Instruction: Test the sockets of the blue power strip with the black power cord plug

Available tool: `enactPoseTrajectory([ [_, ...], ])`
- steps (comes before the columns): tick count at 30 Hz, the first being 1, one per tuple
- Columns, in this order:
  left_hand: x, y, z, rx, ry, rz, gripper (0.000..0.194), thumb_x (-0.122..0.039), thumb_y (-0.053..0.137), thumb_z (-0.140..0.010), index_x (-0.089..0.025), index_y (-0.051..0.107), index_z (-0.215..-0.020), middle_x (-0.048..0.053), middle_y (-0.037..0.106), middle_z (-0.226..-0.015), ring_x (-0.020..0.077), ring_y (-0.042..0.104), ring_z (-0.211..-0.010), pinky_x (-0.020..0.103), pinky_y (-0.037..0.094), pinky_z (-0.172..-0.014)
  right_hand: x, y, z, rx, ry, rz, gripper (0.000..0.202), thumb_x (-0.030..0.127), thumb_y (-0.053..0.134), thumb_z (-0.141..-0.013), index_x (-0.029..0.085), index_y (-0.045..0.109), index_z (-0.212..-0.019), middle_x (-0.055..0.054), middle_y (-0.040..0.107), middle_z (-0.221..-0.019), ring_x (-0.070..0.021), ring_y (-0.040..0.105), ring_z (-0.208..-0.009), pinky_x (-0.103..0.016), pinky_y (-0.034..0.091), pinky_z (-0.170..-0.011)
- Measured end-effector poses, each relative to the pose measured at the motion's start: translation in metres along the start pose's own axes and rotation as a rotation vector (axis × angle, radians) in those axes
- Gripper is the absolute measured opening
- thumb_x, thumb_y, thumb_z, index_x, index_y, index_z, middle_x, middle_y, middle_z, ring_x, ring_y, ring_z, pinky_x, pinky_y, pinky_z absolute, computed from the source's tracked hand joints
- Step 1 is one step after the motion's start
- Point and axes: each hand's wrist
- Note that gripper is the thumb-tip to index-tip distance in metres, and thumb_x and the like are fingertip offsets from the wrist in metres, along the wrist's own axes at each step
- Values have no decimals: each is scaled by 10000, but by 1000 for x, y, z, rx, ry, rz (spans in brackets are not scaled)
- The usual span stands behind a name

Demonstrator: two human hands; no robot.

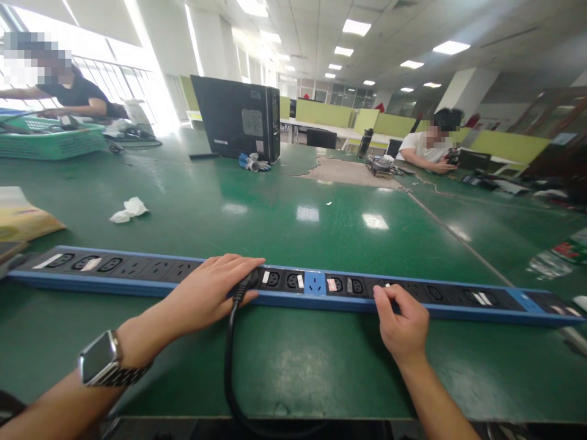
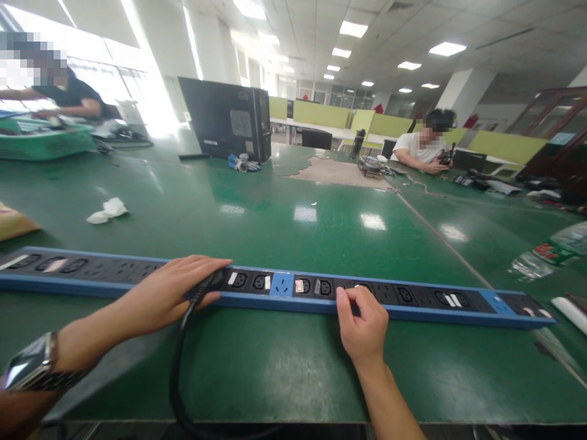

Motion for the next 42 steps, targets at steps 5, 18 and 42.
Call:
enactPoseTrajectory([
  [5, -21, -3, -17, -238, -75, 206, 372, -431, 546, -925, -229, 572, -1236, 57, 703, -1105, 206, 670, -966, 331, 521, -847, -2, 2, 1, -2, -6, 10, 247, 226, 583, -879, 184, 540, -640, 27, 527, -604, -108, 498, -577, -249, 381, -607],
  [18, -77, 46, -77, -137, 35, 232, 305, -362, 663, -861, -201, 659, -1120, 74, 726, -1048, 245, 646, -1000, 396, 503, -863, -3, 3, -1, 5, 1, 6, 241, 210, 563, -881, 190, 529, -643, 29, 518, -594, -108, 483, -576, -249, 378, -599],
  [42, -85, 57, -73, -99, -84, -5, 392, -298, 603, -827, -162, 576, -1194, 114, 702, -1083, 296, 639, -992, 446, 472, -853, 106, 55, -8, 346, 1114, -1000, 484, 622, 649, -727, 164, 538, -615, 64, 415, -375, -44, 314, -335, -182, 220, -351],
])
Point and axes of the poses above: each hand's wrist, its own z-axis away from the middle knuckle, its own y-axis out of the palm, x = y × z
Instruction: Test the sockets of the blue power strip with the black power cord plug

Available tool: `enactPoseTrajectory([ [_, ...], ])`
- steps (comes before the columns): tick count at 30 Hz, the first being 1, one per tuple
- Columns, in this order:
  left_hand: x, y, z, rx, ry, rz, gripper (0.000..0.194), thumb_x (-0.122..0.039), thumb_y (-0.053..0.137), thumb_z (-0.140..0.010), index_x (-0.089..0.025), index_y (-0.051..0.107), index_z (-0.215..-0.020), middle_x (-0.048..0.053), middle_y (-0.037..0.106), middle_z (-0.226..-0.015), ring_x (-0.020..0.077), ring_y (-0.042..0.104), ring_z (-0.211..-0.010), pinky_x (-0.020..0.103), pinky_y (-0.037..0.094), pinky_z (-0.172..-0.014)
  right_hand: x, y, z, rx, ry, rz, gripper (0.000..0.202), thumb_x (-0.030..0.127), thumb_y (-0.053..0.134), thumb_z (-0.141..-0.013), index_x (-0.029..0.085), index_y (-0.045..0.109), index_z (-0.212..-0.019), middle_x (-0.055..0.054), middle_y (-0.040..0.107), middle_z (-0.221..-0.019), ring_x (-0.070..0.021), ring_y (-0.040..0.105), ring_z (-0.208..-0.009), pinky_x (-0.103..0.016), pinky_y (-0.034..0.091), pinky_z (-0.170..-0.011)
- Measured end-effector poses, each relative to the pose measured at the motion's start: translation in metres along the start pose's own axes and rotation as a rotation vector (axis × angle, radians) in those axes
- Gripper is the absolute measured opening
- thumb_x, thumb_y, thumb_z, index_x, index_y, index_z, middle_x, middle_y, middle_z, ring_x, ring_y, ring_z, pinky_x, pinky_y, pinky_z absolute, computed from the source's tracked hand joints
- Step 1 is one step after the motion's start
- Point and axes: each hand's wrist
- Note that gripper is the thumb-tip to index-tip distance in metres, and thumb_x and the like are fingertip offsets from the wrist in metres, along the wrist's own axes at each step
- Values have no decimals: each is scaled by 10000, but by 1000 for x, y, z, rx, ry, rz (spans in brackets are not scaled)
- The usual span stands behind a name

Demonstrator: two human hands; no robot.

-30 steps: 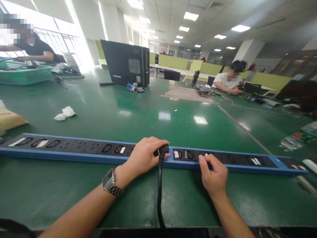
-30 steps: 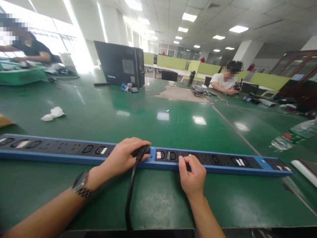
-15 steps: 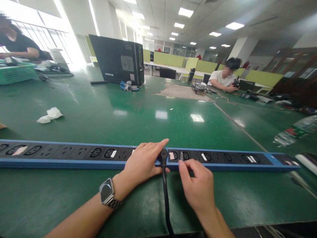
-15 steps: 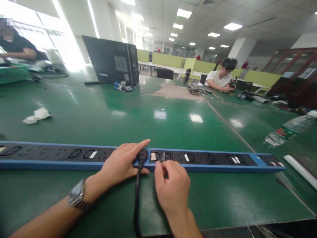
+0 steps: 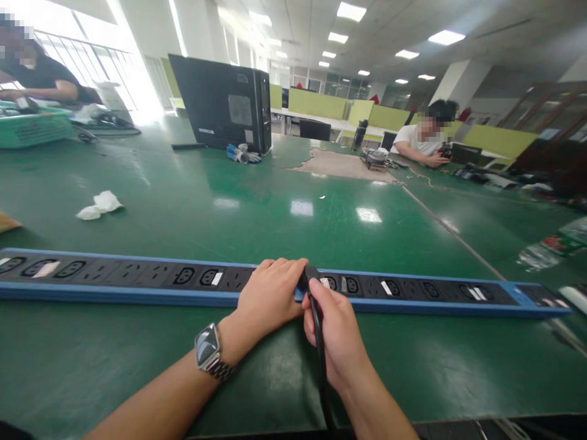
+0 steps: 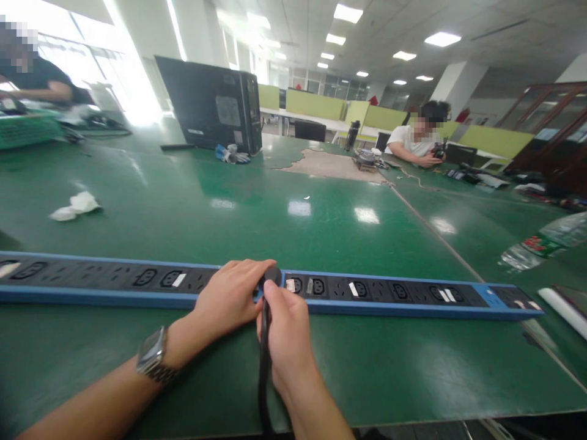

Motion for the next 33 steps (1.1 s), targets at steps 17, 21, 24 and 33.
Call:
enactPoseTrajectory([
  [17, -1, -4, 0, 42, -8, 28, 758, -596, 731, -728, -142, 506, -1291, 130, 682, -1160, 316, 627, -1058, 470, 453, -912, 47, -121, 1, -231, 132, 86, 407, 503, 687, -698, 167, 532, -529, 73, 335, -314, -41, 250, -262, -177, 179, -305],
  [21, -2, -5, 0, 55, -13, 25, 753, -598, 728, -730, -144, 512, -1290, 120, 683, -1161, 310, 626, -1058, 471, 455, -921, 48, -119, 3, -260, 140, 119, 407, 495, 705, -675, 162, 532, -516, 71, 333, -307, -39, 262, -254, -171, 190, -299],
  [24, -2, -5, -1, 55, -17, 12, 739, -594, 725, -733, -157, 515, -1290, 113, 688, -1151, 306, 629, -1051, 464, 458, -917, 47, -111, 3, -248, 145, 82, 396, 488, 692, -685, 167, 527, -524, 74, 331, -309, -38, 267, -248, -168, 202, -296],
  [33, 1, -3, 0, 31, 10, 3, 731, -590, 722, -734, -146, 528, -1282, 127, 691, -1138, 309, 635, -1045, 469, 460, -920, 31, -108, -1, -259, 171, 42, 398, 513, 663, -715, 178, 514, -562, 81, 331, -319, -48, 268, -249, -179, 214, -297],
])
Point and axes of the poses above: each hand's wrist, its own z-axis away from the middle knuckle, its own y-axis out of the palm, x = y × z
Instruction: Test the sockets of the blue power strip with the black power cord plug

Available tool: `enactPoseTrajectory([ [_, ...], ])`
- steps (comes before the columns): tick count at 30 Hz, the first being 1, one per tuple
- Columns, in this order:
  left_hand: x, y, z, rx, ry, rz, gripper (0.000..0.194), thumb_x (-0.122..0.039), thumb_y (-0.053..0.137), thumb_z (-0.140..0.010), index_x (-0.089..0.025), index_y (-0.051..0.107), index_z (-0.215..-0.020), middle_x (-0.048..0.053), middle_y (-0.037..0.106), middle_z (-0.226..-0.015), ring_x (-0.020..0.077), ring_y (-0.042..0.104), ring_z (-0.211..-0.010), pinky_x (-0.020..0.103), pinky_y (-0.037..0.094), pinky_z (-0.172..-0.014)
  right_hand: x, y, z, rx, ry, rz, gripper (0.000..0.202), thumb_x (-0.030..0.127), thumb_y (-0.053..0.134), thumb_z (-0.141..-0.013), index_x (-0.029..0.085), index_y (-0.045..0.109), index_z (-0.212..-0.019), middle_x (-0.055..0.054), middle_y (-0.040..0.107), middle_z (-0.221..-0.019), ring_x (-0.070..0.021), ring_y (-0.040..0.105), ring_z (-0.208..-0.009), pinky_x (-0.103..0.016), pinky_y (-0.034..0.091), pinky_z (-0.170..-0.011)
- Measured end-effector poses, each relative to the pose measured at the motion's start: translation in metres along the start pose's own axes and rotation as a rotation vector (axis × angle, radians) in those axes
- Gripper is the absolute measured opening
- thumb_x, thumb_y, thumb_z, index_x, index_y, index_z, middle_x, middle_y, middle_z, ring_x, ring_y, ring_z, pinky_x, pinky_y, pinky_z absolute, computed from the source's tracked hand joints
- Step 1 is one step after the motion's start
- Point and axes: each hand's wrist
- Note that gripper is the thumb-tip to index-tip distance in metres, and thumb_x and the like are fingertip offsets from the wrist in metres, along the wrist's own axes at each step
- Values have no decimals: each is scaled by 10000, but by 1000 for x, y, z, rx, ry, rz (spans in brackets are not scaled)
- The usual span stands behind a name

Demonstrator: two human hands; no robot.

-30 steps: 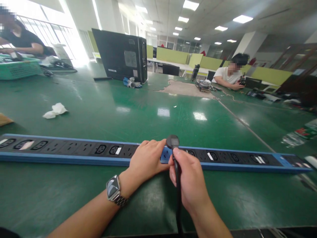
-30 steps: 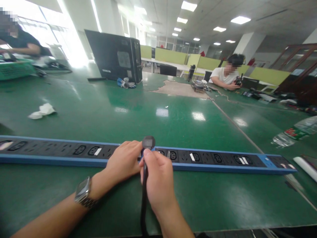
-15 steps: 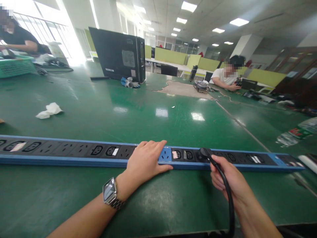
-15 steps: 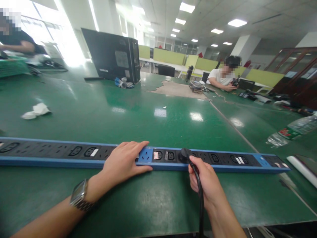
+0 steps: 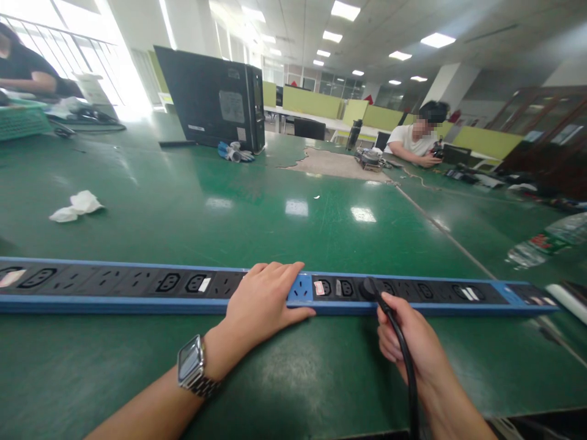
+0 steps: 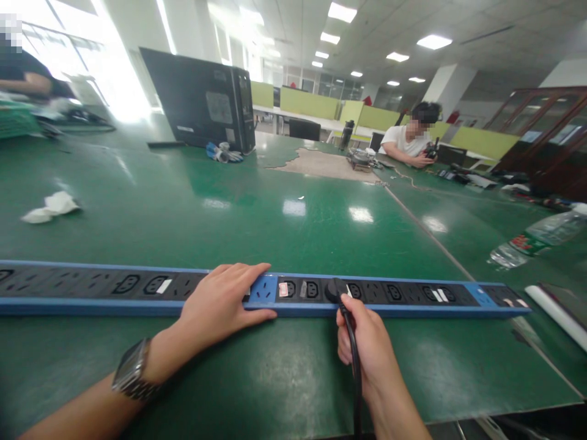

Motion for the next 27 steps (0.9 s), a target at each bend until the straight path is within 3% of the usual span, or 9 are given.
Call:
enactPoseTrajectory([
  [3, 0, -1, 1, -7, -2, 4, 730, -581, 729, -731, -144, 531, -1281, 126, 692, -1140, 311, 636, -1046, 471, 465, -916, 3, -2, 9, 4, -75, 24, 416, 523, 704, -690, 171, 523, -564, 69, 361, -335, -47, 296, -277, -183, 243, -318],
  [6, 0, -1, 1, -2, -3, 6, 727, -588, 723, -735, -143, 533, -1278, 127, 692, -1146, 313, 634, -1052, 477, 465, -919, 24, -16, 23, 12, -200, -57, 408, 508, 711, -703, 173, 525, -564, 55, 382, -365, -57, 350, -319, -193, 304, -352],
  [8, 0, 0, 0, 3, -1, 9, 727, -595, 717, -738, -147, 531, -1280, 126, 689, -1154, 313, 631, -1059, 477, 463, -924, 43, -39, 27, -25, -225, -94, 387, 480, 697, -729, 178, 522, -563, 55, 373, -373, -59, 349, -321, -198, 311, -352],
  [11, 0, 0, 0, 1, -5, 11, 722, -591, 718, -740, -152, 530, -1281, 124, 685, -1166, 313, 629, -1067, 482, 461, -931, 65, -87, 17, -108, -131, -70, 381, 447, 675, -757, 180, 506, -545, 69, 311, -351, -44, 280, -280, -187, 239, -316],
  [14, 1, 0, 1, -1, -7, 14, 709, -582, 719, -741, -155, 534, -1276, 120, 686, -1165, 313, 629, -1066, 484, 464, -927, 70, -131, -1, -149, -15, -13, 406, 443, 643, -793, 179, 479, -531, 76, 286, -343, -34, 256, -264, -172, 204, -310],
  [16, 1, 0, 1, -3, -6, 15, 705, -583, 716, -744, -157, 536, -1277, 120, 684, -1169, 311, 628, -1069, 481, 464, -929, 68, -150, -10, -160, 20, 26, 416, 448, 628, -809, 180, 464, -536, 79, 281, -348, -33, 256, -268, -167, 204, -316],
  [19, 1, 0, 1, 0, -2, 15, 702, -587, 707, -751, -158, 536, -1280, 122, 681, -1180, 309, 627, -1075, 477, 460, -937, 66, -161, -16, -170, 13, 65, 433, 465, 614, -814, 186, 428, -539, 82, 262, -356, -33, 249, -281, -163, 202, -321],
  [27, -1, -2, 0, 13, -6, 16, 686, -574, 704, -758, -158, 541, -1278, 119, 680, -1181, 310, 625, -1075, 474, 465, -924, 64, -159, -25, -40, 83, 88, 439, 482, 563, -835, 190, 417, -542, 99, 184, -356, -24, 113, -291, -158, 96, -304],
])
Point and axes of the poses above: each hand's wrist, its own z-axis away from the middle knuckle, its own y-axis out of the palm, x = y × z
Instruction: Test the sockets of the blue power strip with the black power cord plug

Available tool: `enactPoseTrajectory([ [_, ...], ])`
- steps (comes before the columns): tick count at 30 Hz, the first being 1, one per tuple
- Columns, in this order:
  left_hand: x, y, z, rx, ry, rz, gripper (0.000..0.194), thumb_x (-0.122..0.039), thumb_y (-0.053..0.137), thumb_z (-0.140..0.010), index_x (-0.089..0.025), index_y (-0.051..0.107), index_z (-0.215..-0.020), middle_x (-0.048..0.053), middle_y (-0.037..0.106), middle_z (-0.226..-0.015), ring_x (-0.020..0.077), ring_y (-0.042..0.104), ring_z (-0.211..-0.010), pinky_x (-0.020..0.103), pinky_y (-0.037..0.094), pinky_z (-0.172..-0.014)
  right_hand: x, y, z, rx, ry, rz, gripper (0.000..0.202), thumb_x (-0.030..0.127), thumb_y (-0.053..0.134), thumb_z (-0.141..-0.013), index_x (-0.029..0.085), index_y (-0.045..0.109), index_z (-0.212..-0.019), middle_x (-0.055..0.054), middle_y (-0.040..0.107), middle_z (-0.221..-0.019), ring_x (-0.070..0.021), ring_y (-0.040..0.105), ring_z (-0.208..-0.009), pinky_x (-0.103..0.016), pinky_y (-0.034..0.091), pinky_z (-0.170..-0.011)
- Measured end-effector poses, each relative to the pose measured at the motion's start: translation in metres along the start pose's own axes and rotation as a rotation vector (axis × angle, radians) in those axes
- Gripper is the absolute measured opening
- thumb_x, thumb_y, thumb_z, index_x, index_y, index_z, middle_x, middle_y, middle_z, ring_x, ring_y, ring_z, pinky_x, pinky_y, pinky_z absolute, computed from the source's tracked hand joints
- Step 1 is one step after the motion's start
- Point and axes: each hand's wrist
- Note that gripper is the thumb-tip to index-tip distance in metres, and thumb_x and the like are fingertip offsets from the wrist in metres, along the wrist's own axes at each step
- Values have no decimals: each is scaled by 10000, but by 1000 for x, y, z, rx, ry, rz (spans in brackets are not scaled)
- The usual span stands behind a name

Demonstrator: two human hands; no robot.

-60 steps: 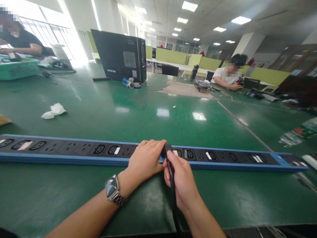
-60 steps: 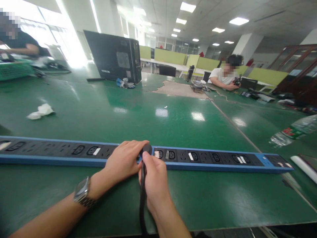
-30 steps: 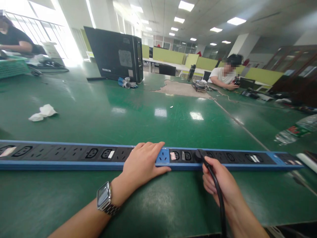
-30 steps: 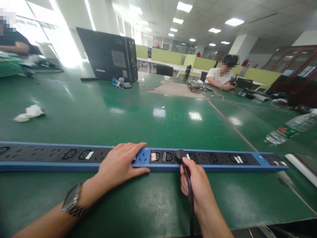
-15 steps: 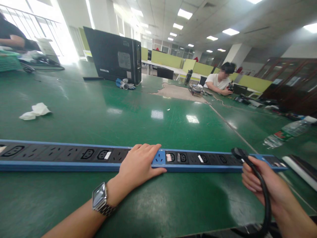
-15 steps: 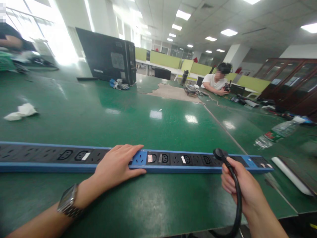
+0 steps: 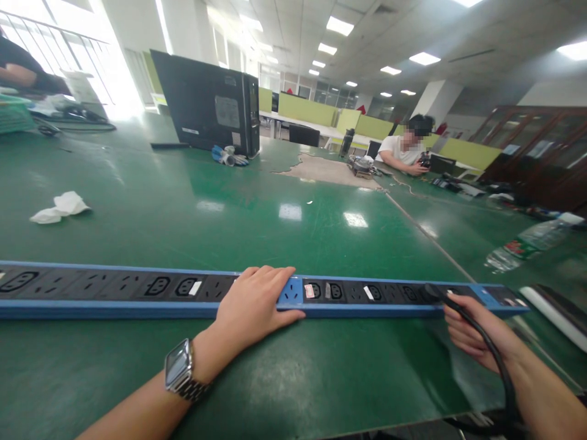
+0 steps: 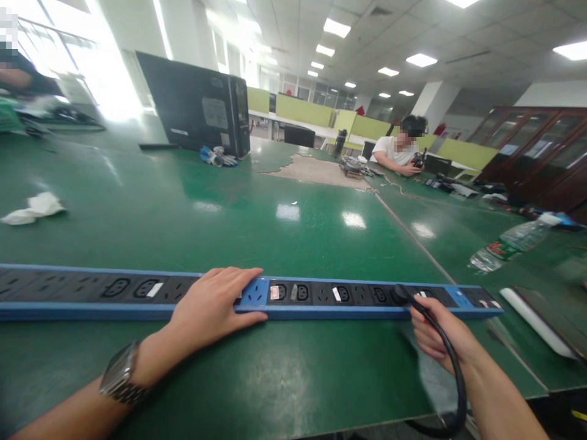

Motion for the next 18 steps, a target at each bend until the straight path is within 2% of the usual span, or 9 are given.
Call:
enactPoseTrajectory([
  [5, 1, 0, 0, -5, 0, 2, 693, -577, 705, -753, -156, 543, -1279, 121, 683, -1166, 309, 624, -1064, 480, 460, -932, -2, -7, 2, -110, -47, 89, 428, 486, 598, -824, 185, 449, -559, 83, 256, -347, -31, 201, -286, -154, 144, -310],
  [7, 2, 0, 1, -20, 6, 13, 716, -572, 697, -759, -162, 515, -1317, 123, 678, -1175, 306, 621, -1066, 479, 456, -937, 2, 3, 9, -136, -137, 81, 414, 485, 620, -807, 188, 463, -565, 86, 258, -342, -35, 214, -284, -163, 169, -316],
  [8, 2, 1, 1, -37, 17, 25, 738, -560, 695, -764, -167, 483, -1351, 126, 668, -1196, 305, 613, -1081, 477, 452, -944, 3, 15, 14, -131, -195, 69, 409, 495, 626, -799, 191, 474, -572, 87, 262, -341, -38, 221, -284, -170, 182, -320],
  [10, 0, 0, 2, -94, 62, 55, 783, -510, 689, -786, -185, 388, -1431, 133, 621, -1278, 301, 577, -1146, 469, 436, -972, 1, 52, 26, -70, -306, 93, 411, 543, 627, -791, 194, 517, -604, 80, 305, -347, -50, 263, -294, -185, 223, -336],
  [12, -4, 0, 3, -170, 149, 77, 755, -441, 664, -827, -221, 333, -1469, 135, 547, -1373, 292, 531, -1216, 454, 421, -996, -7, 104, 40, 38, -338, 310, 456, 605, 622, -787, 177, 580, -637, 51, 404, -363, -63, 345, -322, -188, 248, -354],
  [15, -8, -4, 8, -273, 341, 69, 498, -329, 567, -909, -298, 451, -1393, 106, 547, -1368, 258, 562, -1163, 424, 437, -962, -25, 182, 60, 367, -358, 594, 484, 622, 536, -847, 171, 618, -691, 28, 503, -443, -87, 454, -384, -196, 309, -389],
  [17, -2, -8, 16, -350, 391, 61, 368, -252, 512, -933, -309, 546, -1295, 87, 605, -1283, 233, 599, -1080, 403, 454, -921, -32, 214, 69, 504, -394, 681, 494, 623, 481, -879, 182, 600, -688, 23, 536, -483, -100, 493, -413, -208, 345, -414],
  [18, 5, -12, 21, -398, 372, 59, 351, -211, 492, -934, -306, 568, -1263, 82, 620, -1253, 226, 606, -1061, 396, 459, -910, -33, 222, 71, 510, -448, 716, 501, 620, 467, -888, 187, 584, -664, 20, 547, -498, -104, 507, -436, -215, 360, -438],
])
Point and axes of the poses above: each hand's wrist, its own z-axis away from the middle knuckle, its own y-axis out of the palm, x = y × z
